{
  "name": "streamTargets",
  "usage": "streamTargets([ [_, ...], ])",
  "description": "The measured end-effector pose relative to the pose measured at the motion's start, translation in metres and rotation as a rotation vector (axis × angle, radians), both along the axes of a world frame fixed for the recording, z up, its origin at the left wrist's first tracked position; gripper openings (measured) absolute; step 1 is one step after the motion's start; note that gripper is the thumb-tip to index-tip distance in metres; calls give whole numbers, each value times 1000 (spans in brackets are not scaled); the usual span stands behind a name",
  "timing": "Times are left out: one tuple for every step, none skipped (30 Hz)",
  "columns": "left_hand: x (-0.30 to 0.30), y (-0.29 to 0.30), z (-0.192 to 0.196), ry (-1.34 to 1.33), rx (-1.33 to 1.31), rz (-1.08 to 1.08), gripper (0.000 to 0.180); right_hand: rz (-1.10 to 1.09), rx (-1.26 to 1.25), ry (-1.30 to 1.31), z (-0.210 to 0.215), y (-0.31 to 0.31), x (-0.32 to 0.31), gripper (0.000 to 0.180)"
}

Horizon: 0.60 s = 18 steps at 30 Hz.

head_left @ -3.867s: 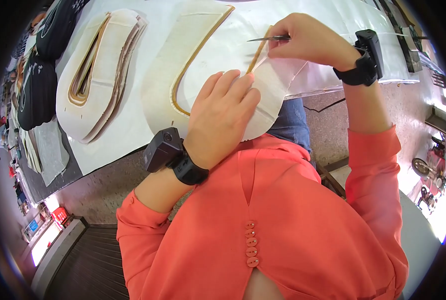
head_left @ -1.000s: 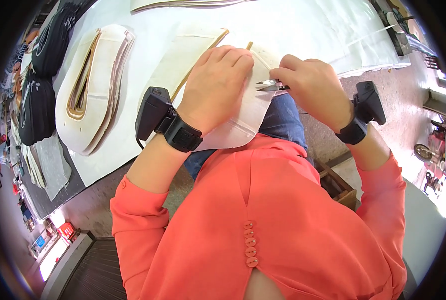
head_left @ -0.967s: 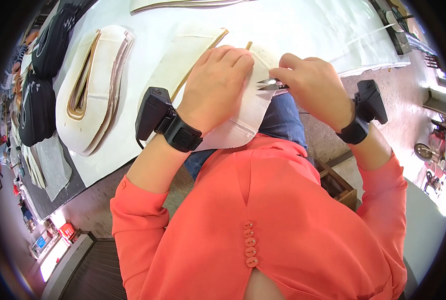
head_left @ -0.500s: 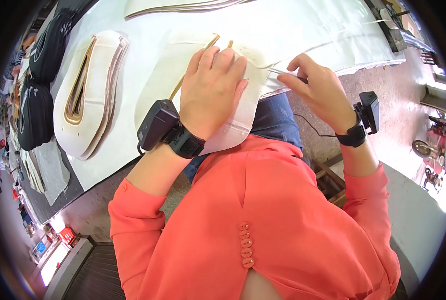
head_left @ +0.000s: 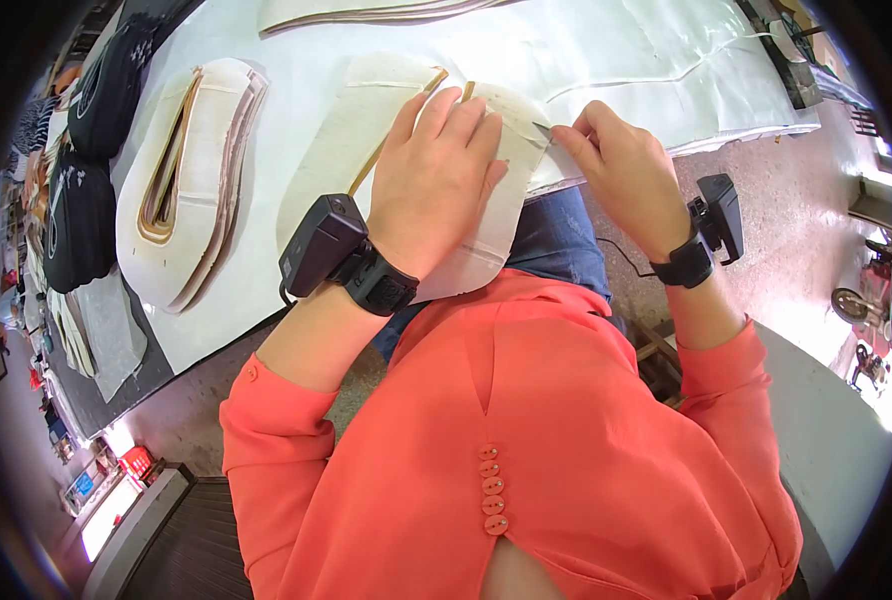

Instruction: Trimming excess material from shoe upper components using small snips.

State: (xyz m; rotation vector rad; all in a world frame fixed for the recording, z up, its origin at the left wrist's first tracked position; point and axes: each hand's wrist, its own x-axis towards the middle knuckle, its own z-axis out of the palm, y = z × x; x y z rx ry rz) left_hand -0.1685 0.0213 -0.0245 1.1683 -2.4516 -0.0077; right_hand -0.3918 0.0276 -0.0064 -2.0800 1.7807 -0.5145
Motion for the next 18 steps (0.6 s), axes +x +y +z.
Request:
streamTargets([
  [-1,1,1,-1,-2,0,43,0,-2,-1,0,-1,-2,36],
  [-3,4,4,-24,26,-24,40,-18,47,-100,0,-3,-6,36],
  [-4,6,6,-47,55,-47,37,-34,97,-199,0,-4,-9,37],
  [-5,7,7,-47,54,-44,37,-31,95,-199,2,-6,-11,37],
  [-6,8,7,-79,46,-46,37,-77,140,-280,7,-7,-12,38],
  [-6,8,8,-111,37,-49,36,-124,184,-361,9,-9,-12,40],
  [-4,8,8,-110,35,-46,36,-121,182,-360,9,-11,-11,40],
  [-1,7,7,-117,47,-71,38,-110,213,-434,9,-13,-10,40],
  [-1,5,8,-132,54,-98,40,-99,239,-516,10,-14,-11,39],
  [0,5,10,-140,47,-97,40,-95,233,-523,10,-14,-10,39],
  [2,5,11,-142,84,-101,47,-50,304,-602,9,-12,-8,35],
  [7,5,10,-138,123,-100,54,1,379,-673,9,-11,-3,32],
  [14,4,8,-141,119,-92,54,11,378,-675,8,-10,2,32],
  [22,2,6,-3,211,-43,56,146,341,-655,7,-8,7,29],
  [31,1,7,140,301,1,57,276,302,-630,8,-6,11,27],
  [44,0,10,154,216,14,55,308,323,-608,6,-6,14,26],
  [58,-1,13,286,254,83,45,314,323,-612,6,-7,16,26],
  [75,0,18,415,288,162,35,373,322,-501,6,-8,21,26],
])
